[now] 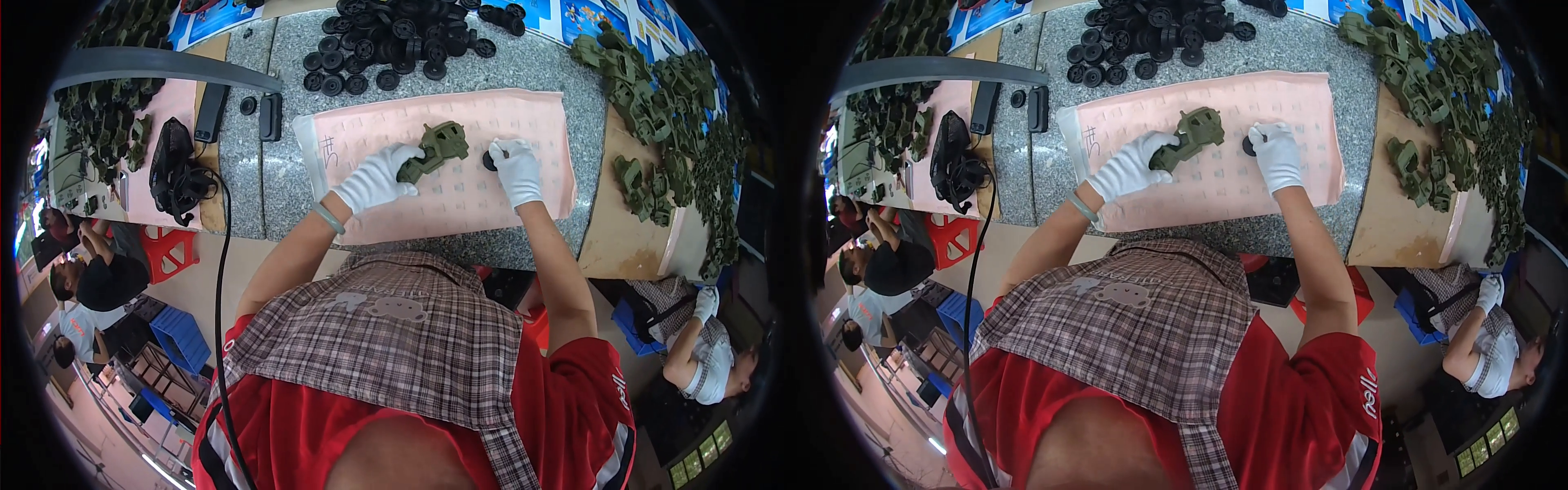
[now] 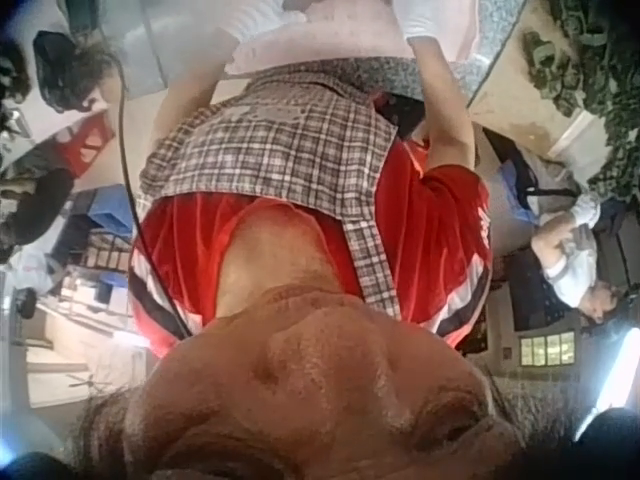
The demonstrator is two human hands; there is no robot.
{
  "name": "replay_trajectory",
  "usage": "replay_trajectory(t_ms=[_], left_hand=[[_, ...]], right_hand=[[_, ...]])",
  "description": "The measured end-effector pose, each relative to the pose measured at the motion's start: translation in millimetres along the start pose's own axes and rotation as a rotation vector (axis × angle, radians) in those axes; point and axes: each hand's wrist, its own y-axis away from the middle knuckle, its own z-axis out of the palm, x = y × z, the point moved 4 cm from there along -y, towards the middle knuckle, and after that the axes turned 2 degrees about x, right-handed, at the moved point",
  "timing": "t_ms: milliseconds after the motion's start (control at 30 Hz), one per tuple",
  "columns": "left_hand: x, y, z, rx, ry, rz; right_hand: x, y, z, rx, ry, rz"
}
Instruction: The person assembles toy tanks by manually attaching plastic wheels to the main body of each tank.
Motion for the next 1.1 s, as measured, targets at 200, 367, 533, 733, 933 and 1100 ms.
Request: replay_trajectory(t_ms=[200,367,533,733,933,1100], left_hand=[[-21.7,-23.8,-26.1,0.09,-0.192,0.213],[15.6,-29.9,-17.7,0.175,-0.232,-0.052],[27.9,-30.6,14.8,0.116,-0.648,-0.144],[25.8,-19.6,43.9,0.315,-0.816,0.176],[23.2,-8.7,68.3,0.402,-1.006,0.293],[26.1,-6.7,70.1,0.468,-1.012,0.299]], right_hand=[[24.6,1.9,-13.3,0.063,-0.145,0.071],[3.0,22.1,3.7,-0.132,0.003,-0.139],[-3.6,18.8,1.5,-0.272,0.077,-0.044],[-2.1,16.5,-30.7,-0.018,-0.167,0.0],[-64.6,33.9,-45.4,-0.158,-0.079,-0.289],[-80.7,47.7,-35.4,-0.213,0.049,-0.351]])
